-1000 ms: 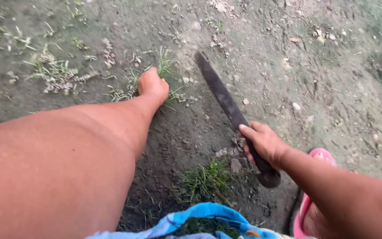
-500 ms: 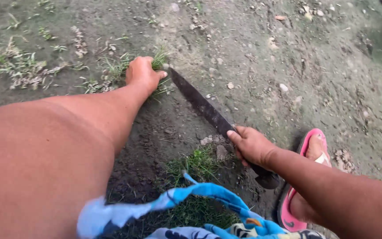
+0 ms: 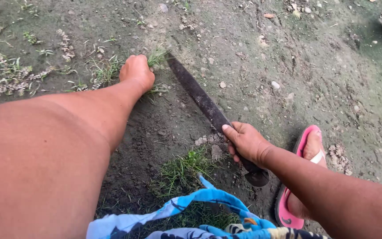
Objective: Using a machete to pull and cut small patches of grass and weeds from the soil.
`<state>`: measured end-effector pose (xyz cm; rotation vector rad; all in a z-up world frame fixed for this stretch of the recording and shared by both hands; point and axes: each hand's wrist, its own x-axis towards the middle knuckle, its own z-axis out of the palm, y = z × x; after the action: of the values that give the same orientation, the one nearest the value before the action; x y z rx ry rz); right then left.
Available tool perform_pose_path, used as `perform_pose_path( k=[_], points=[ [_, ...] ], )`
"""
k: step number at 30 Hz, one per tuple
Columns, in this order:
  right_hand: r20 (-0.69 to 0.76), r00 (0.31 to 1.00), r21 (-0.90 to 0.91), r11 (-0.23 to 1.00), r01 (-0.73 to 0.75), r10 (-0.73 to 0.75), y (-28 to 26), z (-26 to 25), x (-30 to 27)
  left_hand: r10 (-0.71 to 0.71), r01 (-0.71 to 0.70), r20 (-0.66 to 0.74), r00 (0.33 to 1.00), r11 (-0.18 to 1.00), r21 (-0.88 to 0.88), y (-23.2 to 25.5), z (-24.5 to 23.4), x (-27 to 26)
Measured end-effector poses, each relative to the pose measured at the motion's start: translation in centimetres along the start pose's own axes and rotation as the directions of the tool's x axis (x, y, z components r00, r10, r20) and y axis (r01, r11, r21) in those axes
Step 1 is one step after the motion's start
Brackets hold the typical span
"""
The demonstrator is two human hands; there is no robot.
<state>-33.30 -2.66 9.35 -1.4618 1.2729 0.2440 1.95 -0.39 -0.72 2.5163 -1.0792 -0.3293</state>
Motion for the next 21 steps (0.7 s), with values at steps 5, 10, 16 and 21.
perform_pose_path(
  k=[5, 10, 16, 21],
  points=[
    [0.001, 0.998, 0.030, 0.998, 0.062, -0.062, 2.2, 0.0, 0.8, -0.051, 0.053, 0.015, 0.999, 0.982, -0.183, -5.1, -1.7, 1.7],
    [0.056, 0.998, -0.182, 0.983, -0.024, 0.035, 2.2, 0.3, -0.6, -0.162, 0.190, 0.098, 0.982, 0.826, -0.532, -7.4, -4.2, 1.3],
    [0.034, 0.999, 0.008, 1.000, 0.029, -0.030, 3.7, 0.0, 0.0, 0.009, 0.058, 0.244, 0.970, 0.962, -0.268, -5.2, -4.0, -1.5],
    [0.098, 0.994, -0.237, 0.971, -0.029, 0.054, 3.9, -0.5, -0.2, 0.238, -0.227, 0.124, 0.963, 0.969, -0.102, -2.4, -3.7, -3.7]
  ],
)
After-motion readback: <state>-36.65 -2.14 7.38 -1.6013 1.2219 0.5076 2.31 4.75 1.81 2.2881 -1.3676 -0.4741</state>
